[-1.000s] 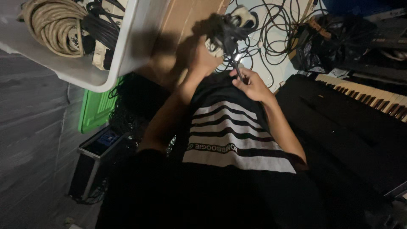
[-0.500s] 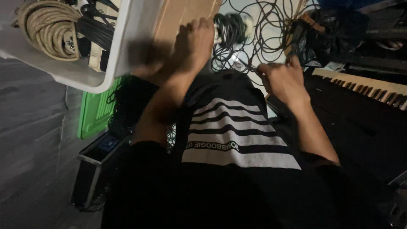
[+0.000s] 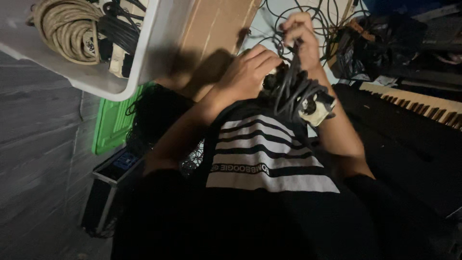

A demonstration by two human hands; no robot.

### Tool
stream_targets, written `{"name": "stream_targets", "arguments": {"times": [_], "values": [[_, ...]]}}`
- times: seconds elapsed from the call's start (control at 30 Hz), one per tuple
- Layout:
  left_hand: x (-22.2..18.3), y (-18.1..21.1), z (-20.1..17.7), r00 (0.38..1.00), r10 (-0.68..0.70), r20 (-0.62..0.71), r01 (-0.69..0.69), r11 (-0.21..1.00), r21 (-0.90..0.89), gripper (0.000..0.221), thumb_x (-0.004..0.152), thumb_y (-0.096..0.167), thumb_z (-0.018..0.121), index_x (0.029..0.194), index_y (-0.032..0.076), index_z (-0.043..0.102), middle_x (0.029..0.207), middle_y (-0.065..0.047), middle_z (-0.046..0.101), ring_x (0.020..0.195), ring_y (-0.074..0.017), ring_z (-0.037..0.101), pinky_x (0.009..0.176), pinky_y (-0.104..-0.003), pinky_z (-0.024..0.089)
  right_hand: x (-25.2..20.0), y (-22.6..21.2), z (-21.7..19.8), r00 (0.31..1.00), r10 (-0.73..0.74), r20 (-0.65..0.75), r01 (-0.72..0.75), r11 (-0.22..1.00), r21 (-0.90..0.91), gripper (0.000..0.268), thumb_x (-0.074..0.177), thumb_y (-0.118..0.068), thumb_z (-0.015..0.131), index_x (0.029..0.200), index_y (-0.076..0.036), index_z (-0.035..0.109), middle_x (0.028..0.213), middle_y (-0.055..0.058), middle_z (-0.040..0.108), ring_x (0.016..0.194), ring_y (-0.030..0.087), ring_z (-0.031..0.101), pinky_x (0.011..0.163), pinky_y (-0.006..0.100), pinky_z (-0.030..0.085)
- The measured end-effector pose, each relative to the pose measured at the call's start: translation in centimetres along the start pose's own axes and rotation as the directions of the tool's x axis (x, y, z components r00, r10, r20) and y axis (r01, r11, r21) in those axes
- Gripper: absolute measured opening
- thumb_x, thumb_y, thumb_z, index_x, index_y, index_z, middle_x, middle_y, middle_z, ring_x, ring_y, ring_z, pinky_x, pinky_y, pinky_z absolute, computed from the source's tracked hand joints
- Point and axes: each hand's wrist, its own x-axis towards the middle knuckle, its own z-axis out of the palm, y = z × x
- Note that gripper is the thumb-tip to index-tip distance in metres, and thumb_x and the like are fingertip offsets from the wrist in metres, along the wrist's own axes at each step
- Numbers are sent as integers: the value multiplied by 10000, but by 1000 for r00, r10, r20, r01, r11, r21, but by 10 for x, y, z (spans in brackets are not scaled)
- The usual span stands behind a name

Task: The person coils various black power and extension cables by hand, securing some with their own plugs or integrated ties, and places the coiled cables into a plastic storage bin.

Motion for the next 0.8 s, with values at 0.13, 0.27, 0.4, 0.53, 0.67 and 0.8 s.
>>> {"name": "stream_targets", "arguments": {"times": [0.13,0.27,0.4,0.53,0.67,0.8], "values": [[-2,13,-17,980,-138,-144,123,986,-109,652,680,269,826,1163,-99,587,1180,-244,607,1109,-415,558,967,-467,479,-52,-11,31,906,421,-51,-421,907,-1,510,1085,-517,477,1079,-17,575,1081,136,518,982,252,522,981,390,442],[-3,18,-27,975,-167,-146,156,984,-85,655,690,316,846,1144,-66,569,1161,-254,605,1127,-436,556,999,-502,461,-113,-7,51,789,602,-123,-612,789,-61,463,1093,-458,478,1025,-14,592,992,144,552,909,260,550,907,395,457],[-4,10,-26,956,-253,-151,265,962,68,373,810,220,805,1073,41,609,1080,-183,645,1079,-392,598,976,-484,480,-143,29,50,692,700,-175,-720,687,-97,428,1100,-399,479,971,-12,609,902,153,587,837,268,578,832,399,472],[-8,-31,-25,885,-309,-349,410,871,269,452,819,216,790,1189,27,612,1076,-174,635,1030,-382,603,893,-447,503,-134,19,63,562,819,-116,-824,543,-165,408,1108,-340,480,916,-10,626,812,162,622,764,277,606,758,404,486],[-16,-93,-31,890,-279,-360,431,770,470,403,806,163,714,1144,-15,585,1048,-174,614,1035,-355,612,901,-399,530,-90,-62,90,574,817,-51,-753,503,-424,375,1090,-286,533,887,16,622,744,203,624,694,346,612,677,426,491],[-28,-99,0,912,-342,-226,381,503,776,287,898,78,674,1180,53,626,1071,-127,633,1056,-325,610,893,-467,530,-33,-136,79,768,640,22,-412,521,-748,354,1046,-302,646,900,20,659,787,218,664,705,435,642,634,494,504]]}}
